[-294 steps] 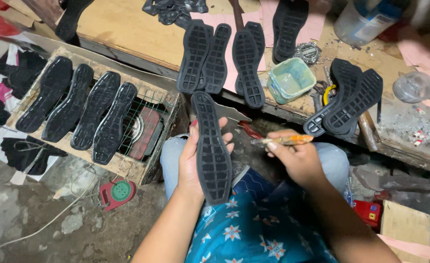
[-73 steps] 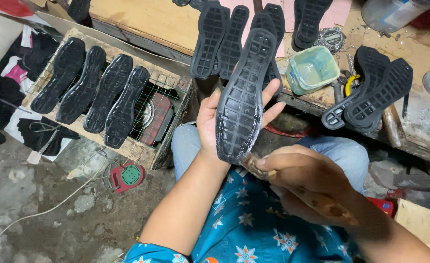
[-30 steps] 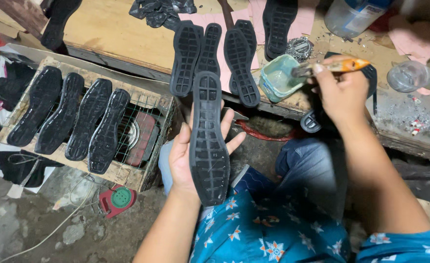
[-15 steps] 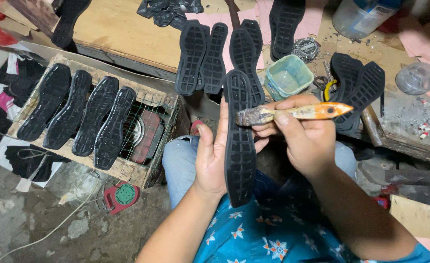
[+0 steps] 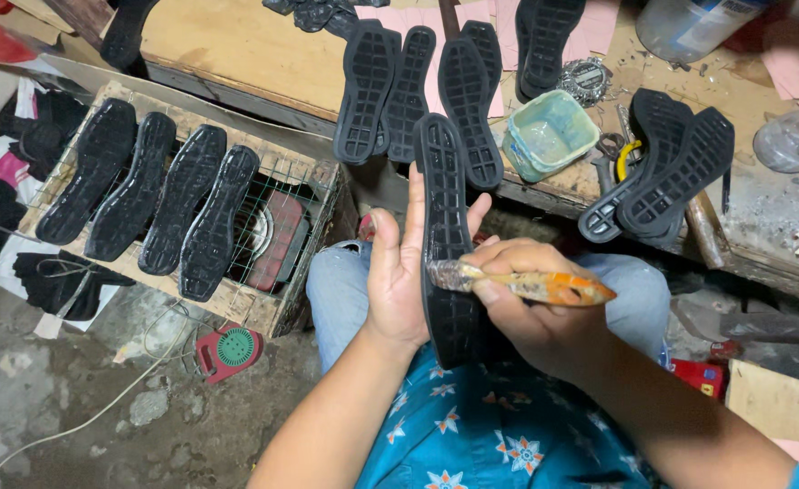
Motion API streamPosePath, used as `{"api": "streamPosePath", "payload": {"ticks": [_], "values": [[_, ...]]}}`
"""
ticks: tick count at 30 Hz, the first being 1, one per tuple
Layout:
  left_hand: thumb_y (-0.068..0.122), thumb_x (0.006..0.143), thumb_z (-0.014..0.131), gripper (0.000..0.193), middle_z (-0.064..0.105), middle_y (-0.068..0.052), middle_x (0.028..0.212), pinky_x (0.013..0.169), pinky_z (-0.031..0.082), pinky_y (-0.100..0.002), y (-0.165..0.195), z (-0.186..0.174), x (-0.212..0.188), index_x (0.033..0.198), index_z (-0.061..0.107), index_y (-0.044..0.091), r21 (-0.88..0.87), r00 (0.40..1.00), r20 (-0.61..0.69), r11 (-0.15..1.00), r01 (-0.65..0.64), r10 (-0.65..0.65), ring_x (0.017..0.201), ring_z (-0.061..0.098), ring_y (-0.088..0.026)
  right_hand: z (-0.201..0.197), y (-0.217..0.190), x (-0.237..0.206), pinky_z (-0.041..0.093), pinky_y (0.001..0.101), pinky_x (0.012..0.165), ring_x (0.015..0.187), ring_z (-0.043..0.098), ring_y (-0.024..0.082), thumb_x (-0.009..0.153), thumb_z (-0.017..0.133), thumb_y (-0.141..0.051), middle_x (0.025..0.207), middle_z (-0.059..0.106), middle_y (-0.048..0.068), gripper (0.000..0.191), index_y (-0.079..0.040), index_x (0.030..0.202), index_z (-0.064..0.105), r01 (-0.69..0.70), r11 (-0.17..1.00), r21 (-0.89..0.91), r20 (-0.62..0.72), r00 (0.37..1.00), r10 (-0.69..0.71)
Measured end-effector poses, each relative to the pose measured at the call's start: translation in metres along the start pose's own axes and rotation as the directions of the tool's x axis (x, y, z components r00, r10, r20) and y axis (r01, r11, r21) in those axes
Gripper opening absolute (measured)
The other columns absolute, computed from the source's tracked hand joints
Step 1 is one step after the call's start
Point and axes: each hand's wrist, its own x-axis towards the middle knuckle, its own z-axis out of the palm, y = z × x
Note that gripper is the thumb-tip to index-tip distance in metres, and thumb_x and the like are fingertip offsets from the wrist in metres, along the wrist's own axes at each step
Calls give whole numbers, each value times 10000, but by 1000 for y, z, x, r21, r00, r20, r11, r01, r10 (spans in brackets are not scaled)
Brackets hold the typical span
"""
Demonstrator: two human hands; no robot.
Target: The person applies a liquid adhesive to the bottom of black shoe soles using a brush. They repeatedly dip the brush into a container and spread the glue across the textured surface of each sole, then place the treated soles on a nearby table.
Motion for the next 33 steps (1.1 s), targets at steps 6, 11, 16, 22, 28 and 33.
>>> {"api": "streamPosePath", "payload": {"ticks": [6,11,16,22,28,33], "values": [[770,972,217,847,74,-13,1768,1246,219,-608,3,-3,2,1678,-26,370,-9,1000,-1,1000,24,-24,1592,190,-372,-5,-13,-5,614,315,876,1023,753,214,966,667,-45,1164,726,160,211,-29,1147,559,-13,998,-61,152,988,22],[778,971,243,863,66,0,1775,1248,230,-611,2,2,2,1683,-10,361,-21,999,29,999,39,-38,1599,190,-387,-7,-12,-4,606,338,906,1047,742,234,980,646,-34,1176,719,158,217,-40,1178,556,70,985,-160,110,993,-53],[786,958,234,878,106,5,1755,1235,260,-603,6,5,-1,1685,-1,355,-107,995,74,992,69,-61,1584,197,-387,-7,-12,-9,602,332,906,1052,743,228,976,660,-40,1184,715,170,219,-20,1169,557,39,996,-74,158,987,-27],[865,953,231,994,256,-182,1697,1083,401,-465,7,9,-7,1764,14,333,-58,987,48,986,156,-153,1301,373,-370,-5,16,12,562,384,1071,1143,691,244,1056,604,-2,1253,675,211,194,-16,1223,508,64,998,20,-115,992,-61],[833,939,236,993,155,-145,1745,1184,393,-549,23,19,-18,1717,-42,283,-111,966,185,973,204,-182,1598,210,-405,-21,14,13,592,352,1022,1099,699,201,1106,552,-11,1219,687,205,182,-29,1271,476,86,990,109,-219,974,-61],[825,934,245,988,148,-137,1751,1183,377,-547,21,18,-20,1702,-57,282,33,968,177,984,173,-176,1605,204,-415,-16,13,19,579,369,1006,1099,683,224,1089,597,14,1193,672,217,214,-2,1263,473,109,994,-29,-213,971,-113]]}}
